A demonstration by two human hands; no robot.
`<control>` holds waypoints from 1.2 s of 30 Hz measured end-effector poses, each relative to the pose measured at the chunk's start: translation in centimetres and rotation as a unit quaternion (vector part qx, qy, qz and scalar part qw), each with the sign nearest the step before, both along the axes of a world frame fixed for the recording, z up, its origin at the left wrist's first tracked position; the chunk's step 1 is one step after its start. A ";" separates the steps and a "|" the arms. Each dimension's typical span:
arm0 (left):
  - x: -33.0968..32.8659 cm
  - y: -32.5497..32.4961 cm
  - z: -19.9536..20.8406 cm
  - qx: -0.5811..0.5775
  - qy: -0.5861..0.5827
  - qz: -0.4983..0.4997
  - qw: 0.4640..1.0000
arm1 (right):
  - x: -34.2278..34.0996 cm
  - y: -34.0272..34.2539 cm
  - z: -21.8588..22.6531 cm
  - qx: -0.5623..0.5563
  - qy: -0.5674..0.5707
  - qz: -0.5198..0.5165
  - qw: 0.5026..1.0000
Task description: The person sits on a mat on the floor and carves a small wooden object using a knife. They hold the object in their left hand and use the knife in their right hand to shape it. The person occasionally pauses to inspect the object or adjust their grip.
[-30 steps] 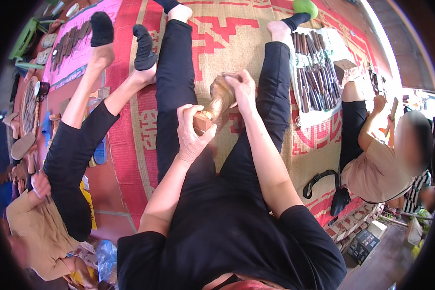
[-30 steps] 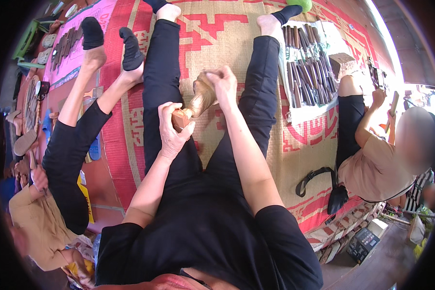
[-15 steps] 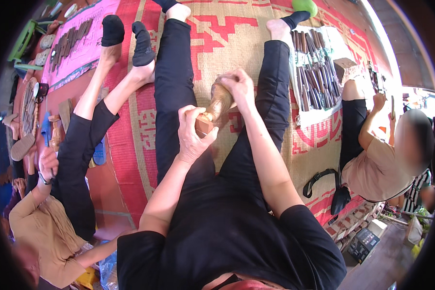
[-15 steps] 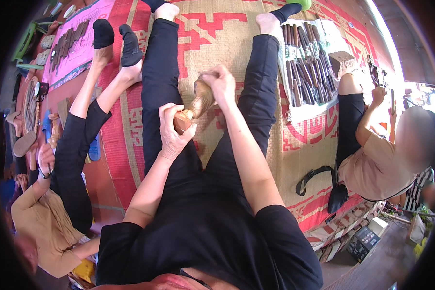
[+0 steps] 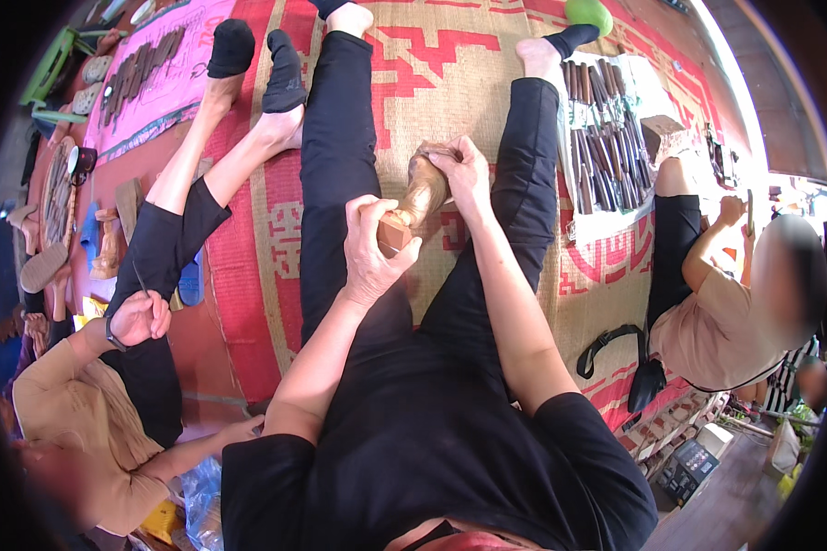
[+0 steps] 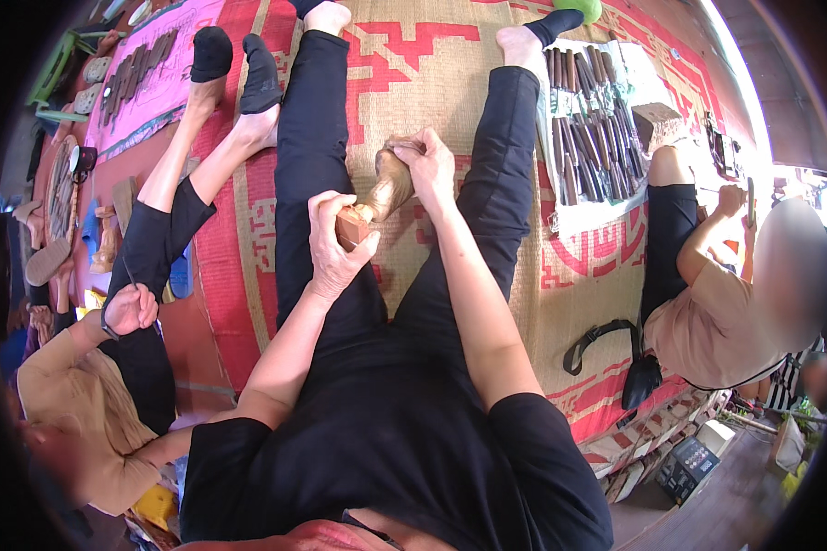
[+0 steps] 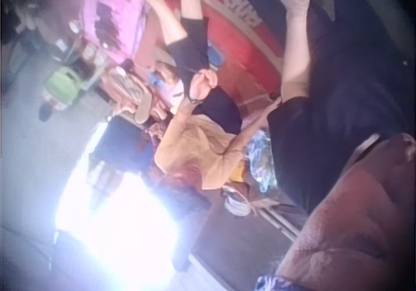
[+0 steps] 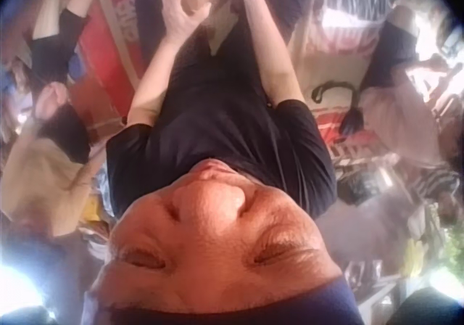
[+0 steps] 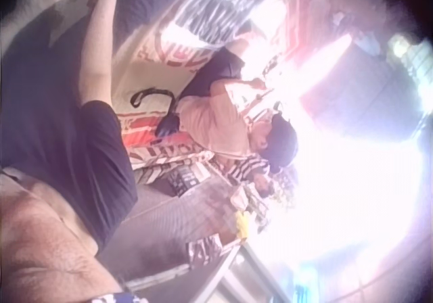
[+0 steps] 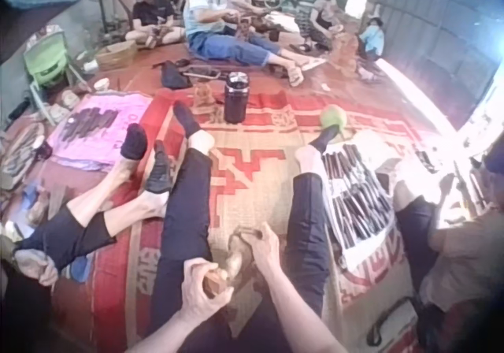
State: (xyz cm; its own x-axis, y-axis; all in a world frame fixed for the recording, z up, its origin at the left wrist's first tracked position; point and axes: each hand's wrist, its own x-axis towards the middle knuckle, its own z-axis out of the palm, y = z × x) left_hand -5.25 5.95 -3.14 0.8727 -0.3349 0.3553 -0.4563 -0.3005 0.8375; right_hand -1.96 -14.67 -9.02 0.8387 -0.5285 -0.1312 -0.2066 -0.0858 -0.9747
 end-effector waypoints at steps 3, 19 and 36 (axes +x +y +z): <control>-0.2 -0.2 0.0 -0.002 -0.004 0.005 1.000 | 0.1 0.3 -0.4 -0.070 0.010 -0.029 0.997; 0.3 -0.3 0.1 -0.014 0.028 0.016 0.999 | 0.0 0.7 0.0 -0.053 -0.003 -0.039 0.998; 0.3 -0.4 -0.2 -0.009 0.017 0.022 1.000 | 1.1 0.6 -0.8 -0.075 0.018 -0.048 0.996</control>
State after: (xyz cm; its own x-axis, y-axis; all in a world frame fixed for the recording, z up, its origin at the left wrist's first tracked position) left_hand -4.94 5.52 -3.33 0.8980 -0.2889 0.3317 -0.4146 -0.3039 0.8578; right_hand -0.84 -14.09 -9.79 0.7792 -0.6224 -0.0739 -0.2554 -0.2075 -0.9443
